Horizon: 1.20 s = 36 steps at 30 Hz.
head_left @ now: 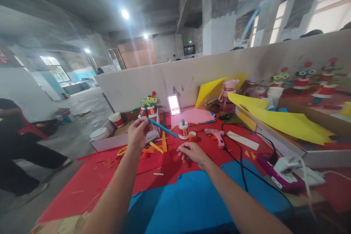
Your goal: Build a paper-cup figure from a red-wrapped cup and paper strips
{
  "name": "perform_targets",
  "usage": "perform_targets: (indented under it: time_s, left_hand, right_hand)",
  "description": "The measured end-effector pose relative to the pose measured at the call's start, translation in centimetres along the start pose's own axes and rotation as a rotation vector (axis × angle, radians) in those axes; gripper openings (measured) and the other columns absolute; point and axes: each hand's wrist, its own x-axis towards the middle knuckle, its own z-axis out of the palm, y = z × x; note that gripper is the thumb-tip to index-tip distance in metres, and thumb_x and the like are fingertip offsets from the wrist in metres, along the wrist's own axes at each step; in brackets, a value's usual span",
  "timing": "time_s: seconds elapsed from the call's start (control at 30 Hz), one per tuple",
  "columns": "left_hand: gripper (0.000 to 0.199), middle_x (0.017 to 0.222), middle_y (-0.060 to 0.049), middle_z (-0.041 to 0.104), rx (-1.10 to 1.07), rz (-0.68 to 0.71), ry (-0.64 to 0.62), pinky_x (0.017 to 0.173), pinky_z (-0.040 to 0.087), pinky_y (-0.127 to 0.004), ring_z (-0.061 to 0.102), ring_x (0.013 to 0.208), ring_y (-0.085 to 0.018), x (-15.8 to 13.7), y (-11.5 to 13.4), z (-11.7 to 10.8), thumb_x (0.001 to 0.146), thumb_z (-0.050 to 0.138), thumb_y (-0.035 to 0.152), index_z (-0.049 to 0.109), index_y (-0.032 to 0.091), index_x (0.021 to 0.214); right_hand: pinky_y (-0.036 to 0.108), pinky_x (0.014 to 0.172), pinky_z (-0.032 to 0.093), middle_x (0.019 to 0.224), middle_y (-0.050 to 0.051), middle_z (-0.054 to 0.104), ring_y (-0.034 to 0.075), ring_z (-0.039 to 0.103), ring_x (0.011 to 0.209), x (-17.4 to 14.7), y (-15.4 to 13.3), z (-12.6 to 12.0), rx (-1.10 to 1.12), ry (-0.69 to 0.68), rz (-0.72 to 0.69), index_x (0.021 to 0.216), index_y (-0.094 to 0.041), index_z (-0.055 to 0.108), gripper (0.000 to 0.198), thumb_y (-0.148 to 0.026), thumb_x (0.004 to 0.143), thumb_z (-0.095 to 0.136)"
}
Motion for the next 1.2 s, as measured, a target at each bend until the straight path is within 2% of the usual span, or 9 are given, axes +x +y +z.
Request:
perform_targets:
  time_s: [0.1,0.2,0.27,0.37,0.43,0.63,0.77,0.93,1.2]
  left_hand:
    - [0.025,0.054,0.004,0.054,-0.181,-0.279,-0.219,0.049,0.043,-0.021,0.051,0.047,-0.009,-2.3,-1.2,0.3,0.060,0.073,0.030,0.056,0.016,0.072]
    - [0.026,0.050,0.005,0.052,-0.197,-0.391,-0.330,0.044,0.039,-0.019,0.048,0.043,-0.007,-4.2,-3.4,1.2,0.060,0.075,0.030,0.057,0.015,0.070]
    - [0.025,0.050,0.005,0.053,-0.166,-0.385,-0.349,0.043,0.037,-0.018,0.047,0.041,-0.006,-5.1,-4.5,1.9,0.059,0.075,0.030,0.057,0.015,0.069]
    - [0.023,0.048,0.005,0.055,-0.086,-0.342,-0.334,0.042,0.037,-0.019,0.048,0.039,-0.007,-5.9,-5.4,2.6,0.060,0.074,0.029,0.056,0.015,0.066]
    - [0.021,0.048,0.005,0.056,-0.043,-0.314,-0.318,0.041,0.038,-0.019,0.047,0.039,-0.007,-6.2,-5.5,2.9,0.061,0.072,0.029,0.056,0.015,0.065]
    - [0.024,0.050,0.004,0.058,-0.067,-0.322,-0.337,0.040,0.039,-0.020,0.048,0.038,-0.008,-6.6,-5.8,2.8,0.061,0.073,0.031,0.055,0.016,0.065]
    - [0.028,0.051,0.004,0.057,-0.132,-0.335,-0.354,0.041,0.040,-0.020,0.048,0.040,-0.007,-6.8,-5.9,2.7,0.062,0.075,0.035,0.055,0.016,0.068]
    - [0.038,0.052,0.007,0.053,-0.115,-0.350,-0.450,0.041,0.038,-0.018,0.044,0.040,-0.006,-7.4,-6.1,3.0,0.069,0.072,0.049,0.056,0.017,0.079]
    - [0.038,0.053,0.005,0.053,0.077,-0.235,-0.466,0.041,0.038,-0.019,0.044,0.041,-0.006,-7.2,-6.9,2.8,0.066,0.076,0.045,0.054,0.015,0.064]
  right_hand:
    - [0.021,0.049,0.050,0.070,0.002,0.066,0.008,0.057,0.050,-0.6,-0.6,0.2,0.114,-0.064,-0.025,0.078,-0.014,0.064,0.047,-0.058,0.066,0.074]
    - [0.021,0.050,0.049,0.075,0.003,0.068,0.008,0.058,0.052,-1.0,-1.0,0.4,0.114,-0.125,-0.039,0.082,-0.014,0.063,0.051,-0.064,0.071,0.066]
    - [0.021,0.048,0.049,0.077,0.002,0.067,0.008,0.059,0.051,-1.0,-1.0,0.6,0.040,-0.115,-0.067,0.092,-0.016,0.061,0.052,-0.064,0.072,0.065]
    - [0.020,0.043,0.047,0.078,-0.002,0.064,0.007,0.056,0.045,-0.5,-0.4,0.8,-0.105,-0.009,-0.156,0.104,-0.020,0.056,0.055,-0.053,0.065,0.076]
    - [0.021,0.043,0.047,0.076,-0.004,0.062,0.007,0.055,0.042,-0.1,0.1,1.0,-0.141,0.017,-0.189,0.099,-0.019,0.056,0.051,-0.050,0.064,0.076]
    - [0.022,0.049,0.049,0.057,-0.004,0.060,0.010,0.058,0.045,0.1,0.4,0.9,-0.054,-0.099,-0.129,0.087,-0.017,0.058,0.046,-0.061,0.073,0.063]
    - [0.024,0.052,0.051,0.067,0.000,0.066,0.011,0.061,0.050,-0.1,0.2,0.8,-0.015,-0.088,-0.120,0.082,-0.016,0.059,0.047,-0.058,0.066,0.072]
    - [0.024,0.051,0.050,0.064,0.000,0.065,0.010,0.060,0.049,-0.2,0.0,0.7,0.015,-0.059,-0.128,0.079,-0.015,0.059,0.046,-0.058,0.067,0.072]
    - [0.021,0.046,0.046,0.061,-0.002,0.061,0.008,0.055,0.045,-0.6,-0.2,1.2,-0.040,-0.096,-0.056,0.078,-0.016,0.057,0.039,-0.054,0.075,0.066]
